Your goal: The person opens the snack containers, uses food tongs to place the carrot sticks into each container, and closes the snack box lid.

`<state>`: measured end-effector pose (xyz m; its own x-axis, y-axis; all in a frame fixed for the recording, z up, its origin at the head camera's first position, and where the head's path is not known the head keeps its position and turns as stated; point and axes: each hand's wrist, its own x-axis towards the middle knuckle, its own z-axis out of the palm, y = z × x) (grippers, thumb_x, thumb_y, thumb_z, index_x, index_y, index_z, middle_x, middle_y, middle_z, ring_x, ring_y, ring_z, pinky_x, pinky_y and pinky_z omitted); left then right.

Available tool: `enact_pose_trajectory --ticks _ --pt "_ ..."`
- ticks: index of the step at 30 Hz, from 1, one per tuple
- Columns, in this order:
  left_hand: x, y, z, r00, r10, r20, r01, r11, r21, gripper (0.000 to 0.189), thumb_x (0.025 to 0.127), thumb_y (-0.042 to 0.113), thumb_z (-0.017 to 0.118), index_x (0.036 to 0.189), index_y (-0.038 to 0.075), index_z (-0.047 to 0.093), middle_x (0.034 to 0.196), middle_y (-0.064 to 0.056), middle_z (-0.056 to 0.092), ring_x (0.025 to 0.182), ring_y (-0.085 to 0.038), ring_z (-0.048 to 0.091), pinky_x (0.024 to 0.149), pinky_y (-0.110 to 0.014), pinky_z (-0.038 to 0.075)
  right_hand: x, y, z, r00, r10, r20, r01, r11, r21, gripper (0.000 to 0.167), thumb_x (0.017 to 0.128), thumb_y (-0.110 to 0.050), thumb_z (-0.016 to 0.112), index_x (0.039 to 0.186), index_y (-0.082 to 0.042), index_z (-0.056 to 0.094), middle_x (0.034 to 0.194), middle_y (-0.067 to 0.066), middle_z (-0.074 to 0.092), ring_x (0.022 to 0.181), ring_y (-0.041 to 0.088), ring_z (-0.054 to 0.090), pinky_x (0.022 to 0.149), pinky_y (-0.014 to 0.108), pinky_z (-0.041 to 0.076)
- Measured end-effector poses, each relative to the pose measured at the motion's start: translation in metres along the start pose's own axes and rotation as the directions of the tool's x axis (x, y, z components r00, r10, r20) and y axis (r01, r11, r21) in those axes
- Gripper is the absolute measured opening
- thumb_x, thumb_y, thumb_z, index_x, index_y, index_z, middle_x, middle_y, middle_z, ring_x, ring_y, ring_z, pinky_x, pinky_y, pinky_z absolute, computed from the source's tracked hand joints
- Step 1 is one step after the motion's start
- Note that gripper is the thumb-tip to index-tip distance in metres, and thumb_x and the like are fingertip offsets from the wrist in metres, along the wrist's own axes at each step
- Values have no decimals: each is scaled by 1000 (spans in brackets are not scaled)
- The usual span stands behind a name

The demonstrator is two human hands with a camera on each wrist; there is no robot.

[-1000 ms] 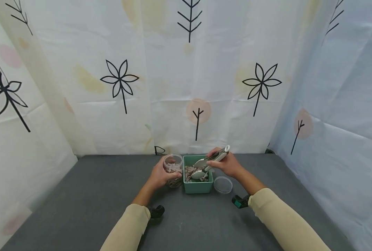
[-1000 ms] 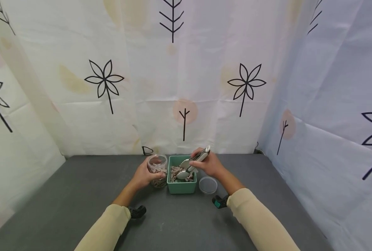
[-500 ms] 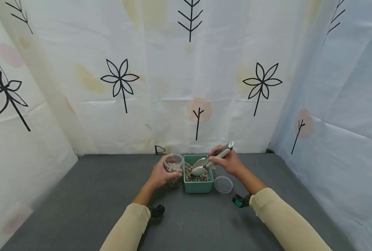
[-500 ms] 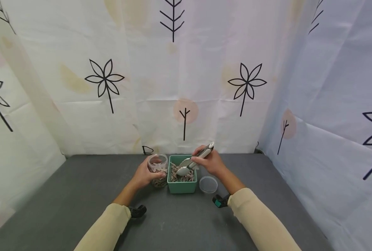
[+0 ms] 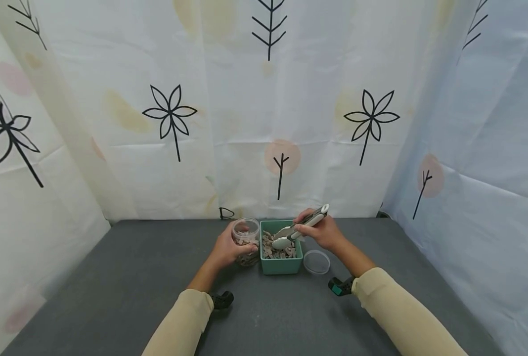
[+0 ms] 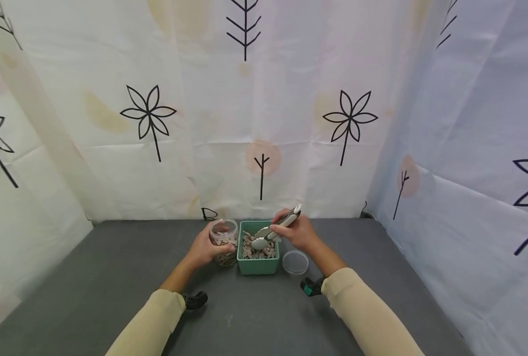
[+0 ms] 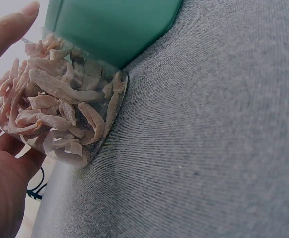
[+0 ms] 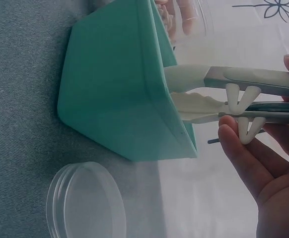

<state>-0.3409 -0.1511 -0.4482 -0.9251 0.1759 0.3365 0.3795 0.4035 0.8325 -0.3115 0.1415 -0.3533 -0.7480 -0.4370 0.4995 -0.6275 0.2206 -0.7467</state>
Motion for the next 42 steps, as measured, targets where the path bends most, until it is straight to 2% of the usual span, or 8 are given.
enact_pose_trajectory --ticks 4,10,15,22,24,30,35,42 --pt "1 -1 0 1000 -2 -3 2 1000 -4 85 72 24 89 142 11 43 126 -3 60 101 -20 59 81 -39 49 0 -1 3 999 11 -34 -10 1000 17 13 89 9 65 98 17 60 101 37 60 77 40 64 65 35 54" --pt "1 -1 0 1000 -4 7 4 1000 3 86 72 25 89 143 11 43 127 -1 60 101 -20 59 81 -39 49 -2 -3 4 994 52 -99 -48 998 47 14 89 8 65 98 17 60 99 35 63 81 46 64 63 45 55" --pt "0 0 1 1000 0 7 0 1000 8 87 72 25 89 143 7 42 127 -2 60 103 -21 59 82 -40 49 -3 -3 1 990 31 -141 -18 996 91 13 88 11 65 97 18 59 97 36 63 75 47 63 60 46 54" --pt "-1 0 1 1000 6 3 -6 1000 -4 86 73 24 88 143 7 41 127 -4 60 105 -22 59 82 -39 49 3 -5 -6 986 -2 -165 25 991 132 13 88 12 63 96 20 57 99 40 60 75 34 68 60 43 55" --pt "-5 11 -1 1000 7 3 -7 1000 -12 84 74 19 87 143 5 42 128 -8 60 105 -25 59 82 -41 49 4 -7 -8 984 -4 -176 31 989 148 13 88 13 64 95 20 57 99 40 60 77 36 68 60 39 55" --pt "-2 3 0 1000 2 0 -2 1000 -7 84 73 22 88 143 11 42 127 -5 60 103 -22 60 80 -38 50 9 -3 -15 974 -31 -223 70 983 172 12 88 12 63 96 19 58 98 38 62 85 29 70 59 33 54" --pt "1 -4 1 1000 9 -1 -9 1000 -6 85 72 24 89 142 12 43 127 -4 60 102 -22 60 80 -38 50 10 -24 -16 968 -29 -248 72 983 168 13 88 14 62 97 22 56 96 42 60 77 16 69 60 32 54" --pt "1 -6 1 999 54 4 -54 999 3 86 72 29 88 142 7 42 126 -10 60 102 -24 61 79 -39 51 17 -26 -18 963 -52 -265 86 989 119 13 90 9 62 99 19 58 102 37 63 89 38 68 62 35 56"
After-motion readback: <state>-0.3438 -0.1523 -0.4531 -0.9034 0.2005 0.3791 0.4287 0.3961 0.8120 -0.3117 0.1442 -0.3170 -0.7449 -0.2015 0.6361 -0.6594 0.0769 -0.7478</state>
